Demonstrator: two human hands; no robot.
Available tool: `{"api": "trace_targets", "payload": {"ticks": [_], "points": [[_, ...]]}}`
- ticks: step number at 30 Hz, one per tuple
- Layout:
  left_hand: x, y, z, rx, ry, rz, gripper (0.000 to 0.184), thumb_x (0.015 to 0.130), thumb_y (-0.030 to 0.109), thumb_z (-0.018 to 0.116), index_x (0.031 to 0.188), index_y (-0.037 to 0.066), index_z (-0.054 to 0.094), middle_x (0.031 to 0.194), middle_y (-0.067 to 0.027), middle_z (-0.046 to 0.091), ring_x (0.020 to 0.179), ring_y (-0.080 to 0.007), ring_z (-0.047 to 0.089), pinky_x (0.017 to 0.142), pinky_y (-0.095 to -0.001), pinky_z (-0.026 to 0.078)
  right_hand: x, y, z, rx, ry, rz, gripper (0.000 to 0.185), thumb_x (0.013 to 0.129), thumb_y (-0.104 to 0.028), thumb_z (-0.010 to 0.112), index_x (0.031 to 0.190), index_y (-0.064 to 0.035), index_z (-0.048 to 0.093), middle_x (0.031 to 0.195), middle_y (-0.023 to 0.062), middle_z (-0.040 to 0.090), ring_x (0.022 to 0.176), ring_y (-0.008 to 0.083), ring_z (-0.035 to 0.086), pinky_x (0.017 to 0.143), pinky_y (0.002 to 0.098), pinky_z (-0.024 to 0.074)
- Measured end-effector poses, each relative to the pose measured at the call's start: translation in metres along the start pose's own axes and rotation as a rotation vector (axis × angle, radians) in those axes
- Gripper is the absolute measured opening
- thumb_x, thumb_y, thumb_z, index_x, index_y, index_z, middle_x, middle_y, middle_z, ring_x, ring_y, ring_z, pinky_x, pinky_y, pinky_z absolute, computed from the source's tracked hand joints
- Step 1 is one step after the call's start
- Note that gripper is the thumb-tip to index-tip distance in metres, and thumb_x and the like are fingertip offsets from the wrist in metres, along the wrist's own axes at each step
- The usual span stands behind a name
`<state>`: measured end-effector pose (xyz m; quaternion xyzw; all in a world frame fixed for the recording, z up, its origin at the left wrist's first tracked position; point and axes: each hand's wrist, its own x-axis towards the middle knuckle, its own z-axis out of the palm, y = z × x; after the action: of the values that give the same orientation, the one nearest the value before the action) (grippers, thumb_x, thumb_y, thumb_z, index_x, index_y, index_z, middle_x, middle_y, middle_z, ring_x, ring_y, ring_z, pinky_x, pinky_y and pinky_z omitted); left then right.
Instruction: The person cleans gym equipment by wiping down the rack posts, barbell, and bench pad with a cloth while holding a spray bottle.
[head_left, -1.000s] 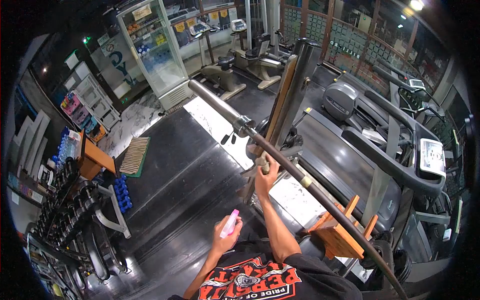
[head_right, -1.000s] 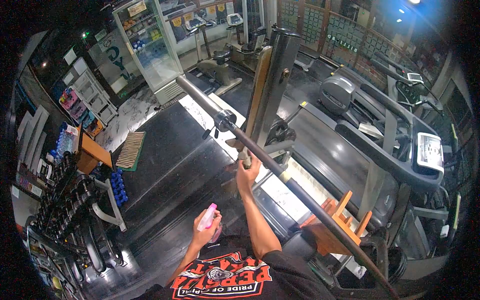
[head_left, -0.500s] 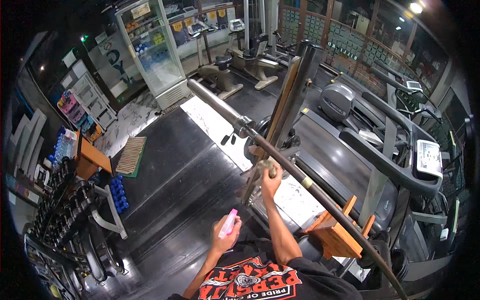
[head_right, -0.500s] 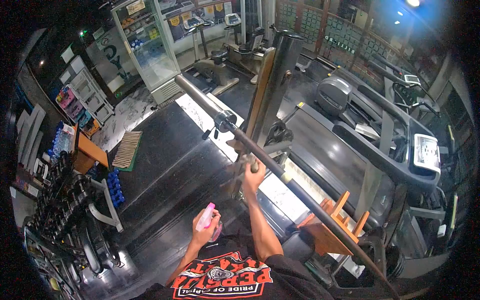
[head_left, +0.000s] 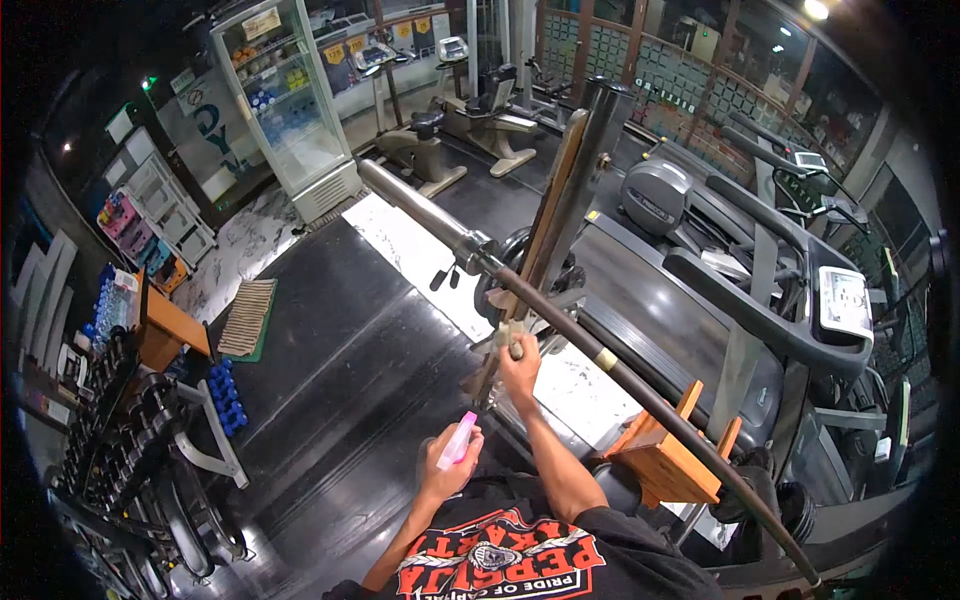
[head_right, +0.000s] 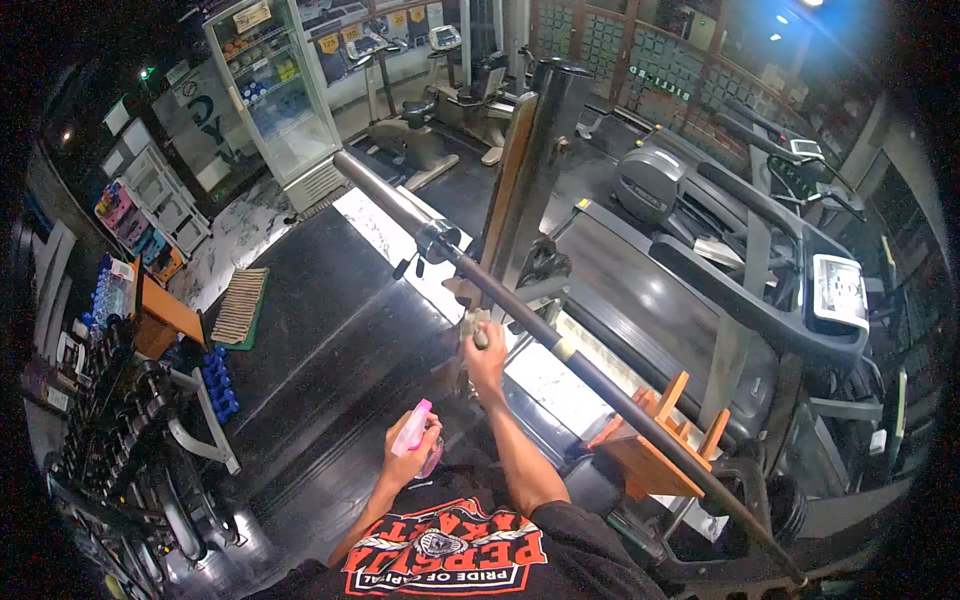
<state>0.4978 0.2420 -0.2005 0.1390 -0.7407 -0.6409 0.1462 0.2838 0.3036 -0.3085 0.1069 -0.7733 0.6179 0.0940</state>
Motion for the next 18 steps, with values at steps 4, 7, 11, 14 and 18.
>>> {"api": "trace_targets", "payload": {"ticks": [4, 7, 11, 14, 18], "points": [[0.006, -0.008, 0.005, 0.03, 0.002, 0.126, 0.01, 0.088, 0.005, 0.065, 0.098, 0.003, 0.062, 0.066, -0.0012, 0.059, 0.051, -0.0068, 0.056, 0.048, -0.0242, 0.045, 0.034, -0.053, -0.013, 0.142, 0.303, 0.099, 0.034, 0.079, -0.005, 0.064, 0.113, -0.0022, 0.059, 0.111, 0.0163, 0.059, 0.105, 0.0302, 0.056, 0.094, 0.037, 0.0407], [0.008, -0.006, 0.003, -0.021, -0.051, 0.082, 0.01, 0.087, 0.005, 0.065, 0.097, 0.002, 0.063, 0.071, -0.0021, 0.062, 0.053, -0.0074, 0.057, 0.049, -0.0242, 0.046, 0.046, -0.058, 0.004, -0.074, 0.335, -0.217, 0.041, 0.078, -0.003, 0.064, 0.118, -0.004, 0.059, 0.12, 0.0202, 0.055, 0.113, 0.0358, 0.052, 0.101, 0.0414, 0.0362], [0.016, -0.002, -0.004, -0.06, -0.147, 0.045, 0.011, 0.087, 0.006, 0.066, 0.097, 0.002, 0.063, 0.073, -0.002, 0.063, 0.055, -0.0073, 0.058, 0.051, -0.0233, 0.047, 0.015, -0.031, 0.013, -0.175, 0.193, -0.28, 0.037, 0.073, 0.002, 0.064, 0.109, -0.0072, 0.063, 0.12, 0.0215, 0.053, 0.118, 0.042, 0.048, 0.102, 0.0455, 0.0369], [0.024, -0.002, -0.01, -0.063, -0.194, 0.052, 0.012, 0.087, 0.007, 0.066, 0.098, 0.003, 0.063, 0.072, -0.0014, 0.063, 0.055, -0.0067, 0.058, 0.051, -0.0228, 0.047, -0.013, -0.007, 0.021, -0.121, 0.079, -0.085, 0.041, 0.069, 0.002, 0.063, 0.108, -0.0069, 0.062, 0.121, 0.0206, 0.052, 0.118, 0.0395, 0.05, 0.098, 0.0418, 0.0411], [0.025, 0.0, -0.023, -0.052, -0.203, 0.06, 0.013, 0.087, 0.007, 0.067, 0.099, 0.004, 0.063, 0.07, -0.0001, 0.062, 0.055, -0.0061, 0.058, 0.049, -0.0227, 0.046, -0.013, -0.002, 0.007, -0.132, 0.04, 0.072, 0.023, 0.076, -0.005, 0.062, 0.099, -0.0034, 0.06, 0.098, 0.0159, 0.059, 0.095, 0.035, 0.06, 0.084, 0.0382, 0.047]]}}
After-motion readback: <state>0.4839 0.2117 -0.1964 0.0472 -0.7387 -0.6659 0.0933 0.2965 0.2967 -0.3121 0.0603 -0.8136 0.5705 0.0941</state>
